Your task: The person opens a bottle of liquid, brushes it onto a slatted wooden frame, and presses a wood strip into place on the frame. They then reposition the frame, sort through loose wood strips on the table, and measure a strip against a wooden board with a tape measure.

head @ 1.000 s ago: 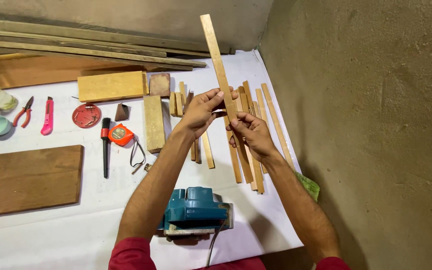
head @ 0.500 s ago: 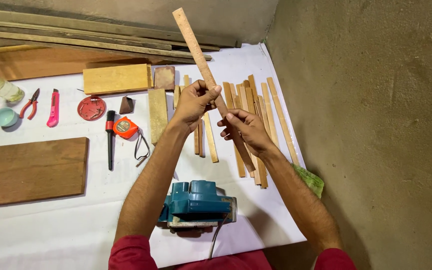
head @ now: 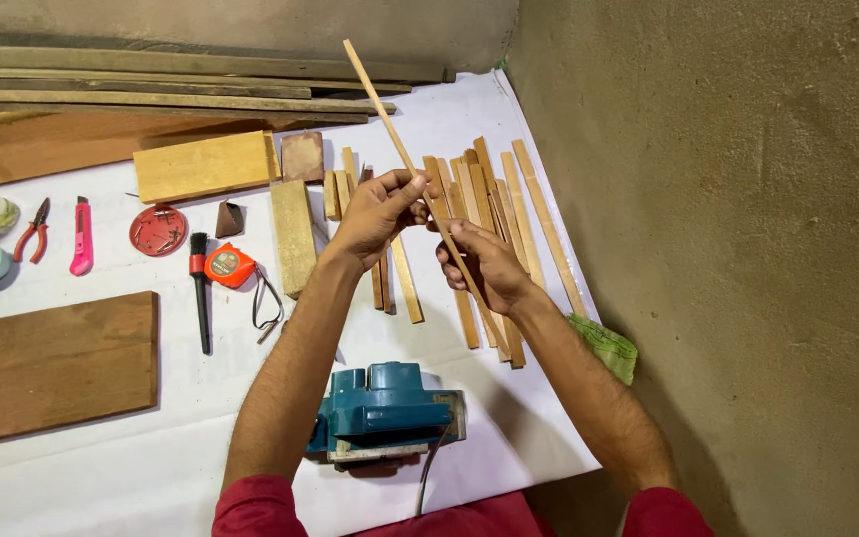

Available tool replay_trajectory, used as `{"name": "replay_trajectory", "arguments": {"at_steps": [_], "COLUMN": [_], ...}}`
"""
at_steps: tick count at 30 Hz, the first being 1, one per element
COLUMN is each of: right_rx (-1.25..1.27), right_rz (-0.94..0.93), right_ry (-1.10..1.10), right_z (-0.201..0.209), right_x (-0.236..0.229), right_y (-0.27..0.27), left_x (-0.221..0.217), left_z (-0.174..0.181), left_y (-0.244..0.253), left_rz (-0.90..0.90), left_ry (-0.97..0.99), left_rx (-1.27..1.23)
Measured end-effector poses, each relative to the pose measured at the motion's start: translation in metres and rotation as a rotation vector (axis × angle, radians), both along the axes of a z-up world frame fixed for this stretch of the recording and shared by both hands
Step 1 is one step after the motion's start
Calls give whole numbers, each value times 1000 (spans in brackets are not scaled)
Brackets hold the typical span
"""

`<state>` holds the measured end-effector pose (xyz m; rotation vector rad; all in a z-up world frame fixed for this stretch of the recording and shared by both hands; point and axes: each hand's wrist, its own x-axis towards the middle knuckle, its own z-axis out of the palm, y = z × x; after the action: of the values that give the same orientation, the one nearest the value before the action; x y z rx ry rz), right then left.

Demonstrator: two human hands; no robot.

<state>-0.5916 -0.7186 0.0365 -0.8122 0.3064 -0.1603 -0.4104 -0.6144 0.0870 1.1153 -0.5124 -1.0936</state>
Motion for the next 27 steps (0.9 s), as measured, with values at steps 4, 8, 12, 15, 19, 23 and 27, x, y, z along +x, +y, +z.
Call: {"name": "replay_trajectory", "arguments": {"at_steps": [4, 8, 12, 15, 19, 23, 27], "right_rx": [-80, -470, -542, -604, -926, -1244, -1321], "right_rz": [-121, -175, -133, -153, -159, -233, -93], "right_ry": [107, 218, 320, 381, 582, 563, 718], "right_z": [-8, -74, -133, -177, -169, -194, -169], "right_x": [4, 4, 1, -3, -7, -12, -2], "right_y": [-2, -22, -29, -30, -37, -62, -61], "left_x": [7, -5, -10, -10, -3, -8, -10], "left_z": [-59, -102, -155, -196, -247, -256, -257], "left_y": [-24, -42, -50, -57, -56, -59, -65], "left_rz": [77, 98, -34, -53, -73, -60, -113], "left_ry": [-234, -491, -628, -671, -778, -957, -1009], "left_rx": [97, 270, 457, 525, 675, 747, 792]}}
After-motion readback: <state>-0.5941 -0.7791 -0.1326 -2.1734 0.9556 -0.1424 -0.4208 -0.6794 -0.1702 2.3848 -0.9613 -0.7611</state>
